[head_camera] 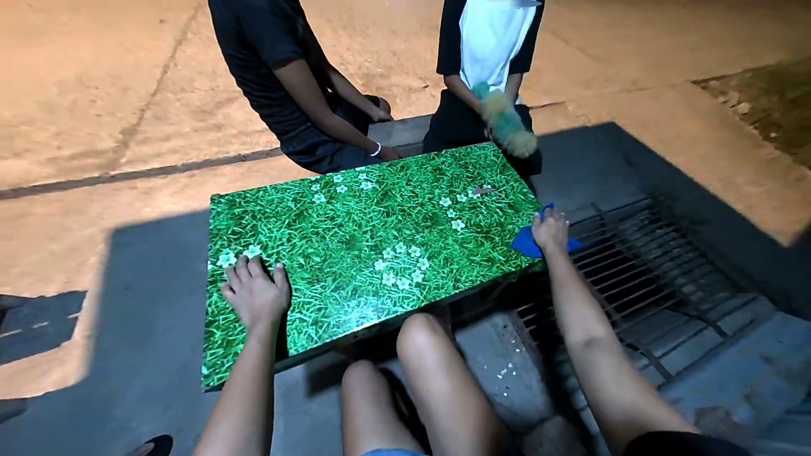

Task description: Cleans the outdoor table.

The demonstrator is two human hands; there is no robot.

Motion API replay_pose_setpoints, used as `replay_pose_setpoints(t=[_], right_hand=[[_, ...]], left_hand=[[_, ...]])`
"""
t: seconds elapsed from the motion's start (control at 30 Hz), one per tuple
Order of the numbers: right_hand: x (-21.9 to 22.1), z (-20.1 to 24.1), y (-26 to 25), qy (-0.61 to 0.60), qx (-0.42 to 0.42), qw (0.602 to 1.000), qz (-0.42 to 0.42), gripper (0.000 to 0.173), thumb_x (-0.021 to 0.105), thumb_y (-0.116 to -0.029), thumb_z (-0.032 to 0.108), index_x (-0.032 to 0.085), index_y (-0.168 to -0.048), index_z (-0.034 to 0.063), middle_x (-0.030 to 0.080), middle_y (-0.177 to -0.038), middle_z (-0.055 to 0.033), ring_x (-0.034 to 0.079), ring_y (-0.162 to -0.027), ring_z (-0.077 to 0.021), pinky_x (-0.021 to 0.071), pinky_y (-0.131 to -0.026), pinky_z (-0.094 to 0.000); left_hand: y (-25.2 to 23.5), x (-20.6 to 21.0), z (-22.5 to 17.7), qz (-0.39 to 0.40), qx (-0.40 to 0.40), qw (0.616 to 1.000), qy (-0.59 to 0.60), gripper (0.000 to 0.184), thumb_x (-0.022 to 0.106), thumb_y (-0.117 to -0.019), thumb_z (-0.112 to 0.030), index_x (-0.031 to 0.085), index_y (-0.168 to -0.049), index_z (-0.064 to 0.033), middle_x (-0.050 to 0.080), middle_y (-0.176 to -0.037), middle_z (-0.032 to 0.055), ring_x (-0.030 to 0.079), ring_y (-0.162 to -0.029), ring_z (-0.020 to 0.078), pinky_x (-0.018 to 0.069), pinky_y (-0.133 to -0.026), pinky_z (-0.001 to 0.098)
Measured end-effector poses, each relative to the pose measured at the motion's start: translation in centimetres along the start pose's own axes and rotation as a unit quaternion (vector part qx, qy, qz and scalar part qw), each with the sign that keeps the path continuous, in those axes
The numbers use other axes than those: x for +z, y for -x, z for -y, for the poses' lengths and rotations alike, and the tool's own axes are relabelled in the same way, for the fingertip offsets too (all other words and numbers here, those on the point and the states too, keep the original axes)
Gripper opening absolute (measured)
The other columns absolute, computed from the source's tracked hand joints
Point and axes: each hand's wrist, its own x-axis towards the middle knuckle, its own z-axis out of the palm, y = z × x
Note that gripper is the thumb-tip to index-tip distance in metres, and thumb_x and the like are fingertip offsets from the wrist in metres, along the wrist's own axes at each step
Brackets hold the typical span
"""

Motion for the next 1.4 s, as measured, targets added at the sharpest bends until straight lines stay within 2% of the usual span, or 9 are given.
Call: replay_pose_setpoints(t=[0.07, 0.27, 0.37, 0.6, 0.77, 0.97, 1.23, 1.4], right_hand=[[0.1, 1.1, 1.8, 0.000, 0.001, 1.000, -0.004, 0.060, 0.035, -0.1112, 0.040, 0.043, -0.153, -0.0031, 0.033, -0.163, -0.0263, 0.027, -0.154, -0.0425, 0.0194, -0.125, -0.0594], [1.7, 6.3, 7.9, 0.017, -0.019, 1.000, 0.002, 0.062, 0.036, -0.1108, 0.040, 0.039, -0.155, -0.0040, 0.029, -0.166, -0.0260, 0.024, -0.156, -0.0419, 0.0162, -0.127, -0.0580], [1.8, 7.6, 8.2, 0.022, -0.017, 0.999, 0.022, 0.063, 0.034, -0.1108, 0.041, 0.036, -0.156, -0.0032, 0.024, -0.167, -0.0260, 0.020, -0.157, -0.0421, 0.0155, -0.127, -0.0567], [2.0, 7.9, 3.2, 0.023, -0.040, 0.998, 0.040, 0.062, 0.033, -0.1112, 0.041, 0.041, -0.154, -0.0036, 0.029, -0.165, -0.0258, 0.023, -0.156, -0.0422, 0.0155, -0.127, -0.0573], [2.4, 9.0, -1.6, 0.038, -0.069, 0.996, 0.046, 0.063, 0.032, -0.1111, 0.040, 0.042, -0.152, -0.0064, 0.032, -0.163, -0.0292, 0.028, -0.153, -0.0435, 0.0208, -0.125, -0.0578], [2.8, 10.6, -5.6, 0.017, -0.063, 0.997, 0.045, 0.067, 0.027, -0.1123, 0.043, 0.033, -0.156, -0.0080, 0.021, -0.167, -0.0299, 0.020, -0.156, -0.0448, 0.0167, -0.126, -0.0578], [3.4, 11.5, -10.5, 0.001, -0.136, 0.988, 0.070, 0.063, 0.023, -0.1132, 0.040, 0.043, -0.152, -0.0063, 0.029, -0.165, -0.0273, 0.022, -0.155, -0.0449, 0.0160, -0.125, -0.0620], [3.7, 13.9, -14.3, -0.016, -0.168, 0.980, 0.105, 0.062, 0.022, -0.1137, 0.039, 0.038, -0.155, -0.0054, 0.025, -0.167, -0.0264, 0.019, -0.156, -0.0462, 0.0114, -0.125, -0.0644]], left_hand=[[-0.1, 0.1, 0.0, -0.004, 0.005, 1.000, -0.006, 0.063, 0.033, -0.1074, -0.047, 0.047, -0.149, -0.0027, 0.034, -0.164, 0.0227, 0.025, -0.154, 0.0451, 0.0176, -0.120, 0.0679], [-0.2, 0.4, 0.2, -0.001, 0.004, 1.000, -0.001, 0.065, 0.033, -0.1066, -0.050, 0.046, -0.151, -0.0043, 0.033, -0.165, 0.0220, 0.024, -0.154, 0.0449, 0.0168, -0.120, 0.0689], [-0.2, 0.2, 0.1, -0.003, -0.001, 1.000, -0.002, 0.066, 0.032, -0.1061, -0.051, 0.046, -0.151, -0.0044, 0.033, -0.165, 0.0212, 0.024, -0.154, 0.0441, 0.0158, -0.121, 0.0683], [-0.2, 0.2, 0.1, -0.004, 0.003, 1.000, -0.015, 0.064, 0.034, -0.1072, -0.050, 0.047, -0.151, -0.0044, 0.034, -0.164, 0.0216, 0.024, -0.154, 0.0439, 0.0165, -0.121, 0.0666], [-0.3, 0.2, 0.1, -0.011, 0.006, 1.000, -0.016, 0.064, 0.034, -0.1069, -0.049, 0.047, -0.150, -0.0043, 0.034, -0.164, 0.0228, 0.026, -0.153, 0.0459, 0.0171, -0.121, 0.0672], [-0.3, 0.4, 0.2, -0.013, 0.004, 1.000, -0.016, 0.064, 0.033, -0.1072, -0.048, 0.046, -0.151, -0.0037, 0.033, -0.164, 0.0232, 0.026, -0.154, 0.0450, 0.0173, -0.121, 0.0672], [-0.2, 0.4, 0.2, -0.015, 0.003, 1.000, -0.018, 0.070, 0.028, -0.1064, -0.055, 0.045, -0.152, -0.0042, 0.033, -0.165, 0.0219, 0.025, -0.154, 0.0450, 0.0170, -0.121, 0.0674], [-0.2, 0.3, -0.1, -0.017, 0.001, 1.000, -0.022, 0.075, 0.024, -0.1052, -0.059, 0.045, -0.153, -0.0047, 0.033, -0.165, 0.0221, 0.025, -0.154, 0.0452, 0.0178, -0.121, 0.0670]])
